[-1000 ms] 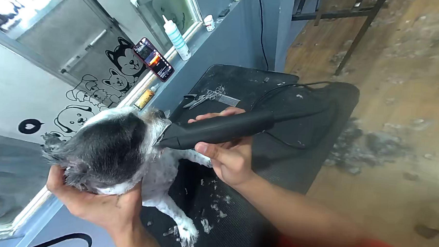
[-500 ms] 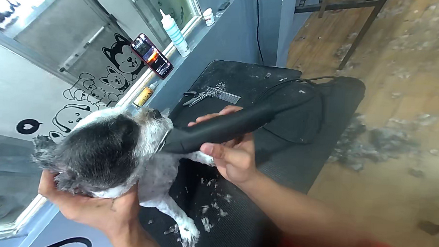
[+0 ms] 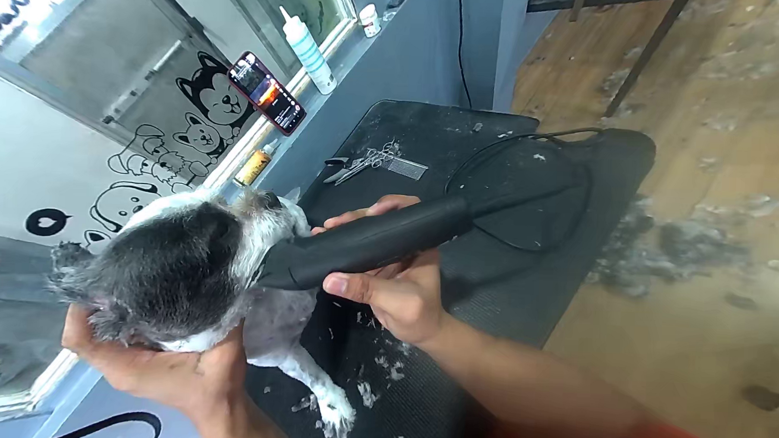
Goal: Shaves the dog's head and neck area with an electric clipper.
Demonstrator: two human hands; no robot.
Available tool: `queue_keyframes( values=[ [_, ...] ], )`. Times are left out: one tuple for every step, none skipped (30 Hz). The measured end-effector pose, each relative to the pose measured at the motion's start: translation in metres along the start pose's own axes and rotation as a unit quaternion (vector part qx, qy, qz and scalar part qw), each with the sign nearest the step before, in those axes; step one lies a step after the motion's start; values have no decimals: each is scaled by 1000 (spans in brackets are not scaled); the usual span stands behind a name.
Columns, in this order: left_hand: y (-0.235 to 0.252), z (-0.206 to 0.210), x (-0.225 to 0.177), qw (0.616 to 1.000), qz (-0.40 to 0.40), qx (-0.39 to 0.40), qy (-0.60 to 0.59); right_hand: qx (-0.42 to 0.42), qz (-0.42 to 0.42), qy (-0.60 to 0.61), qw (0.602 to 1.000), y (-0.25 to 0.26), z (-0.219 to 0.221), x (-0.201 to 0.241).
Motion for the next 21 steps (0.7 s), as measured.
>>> queue_keyframes(
  values=[
    [0,0,1,1000,1,1,0,17,19,-6,1000,1,1,2],
    [-1,1,1,1000,1,2,3,28,30,-8,999,3,2,3],
    [-1,1,0,1000,1,3,0,29,25,-6,999,3,2,6],
    [-1,2,0,1000,-1,4,-2,24,4,-9,1000,4,2,10],
    [-1,3,0,1000,-3,5,-2,13,-27,-14,999,5,2,14],
    [-2,3,1,1000,-2,3,-3,1,-57,-23,998,7,2,17],
    [-2,4,2,1000,-2,3,-3,-8,-80,-36,996,9,2,19],
    [-2,5,3,1000,-3,3,-4,-12,-95,-47,994,11,4,20],
    [-2,5,3,1000,-6,4,-3,-15,-98,-59,993,12,6,20],
    [-2,5,2,1000,-8,5,-1,-17,-94,-68,993,12,9,19],
    [-2,5,2,1000,-8,4,2,-16,-85,-69,994,12,12,18],
    [-2,6,1,1000,-9,3,5,-11,-71,-72,995,11,14,15],
    [-2,5,0,1000,-11,3,9,-7,-53,-76,996,9,16,12],
    [-2,5,1,1000,-13,5,12,0,-34,-77,996,8,16,9],
    [-2,5,2,1000,-14,7,10,8,-11,-67,998,7,16,6],
    [-3,4,3,1000,-16,9,7,17,14,-48,999,7,15,3],
    [-3,3,4,1000,-17,11,6,26,41,-24,999,8,13,0],
    [-3,3,4,1000,-17,11,8,32,56,-7,998,9,11,-1],
    [-4,2,4,1000,-15,11,10,32,53,-3,998,9,7,-1],
    [-4,2,3,1000,-13,12,13,32,32,-10,999,9,4,0],
    [-3,2,2,1000,-12,13,14,24,1,-10,1000,10,1,2]
  ],
)
Point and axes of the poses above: each hand's wrist, its own y-axis towards the middle knuckle, its own z-axis out of the palm, x = y × z, the point moved 6 cm from there along y, towards the middle knuckle, and after that the axes turned 13 degrees about y, right-handed, at the moved point
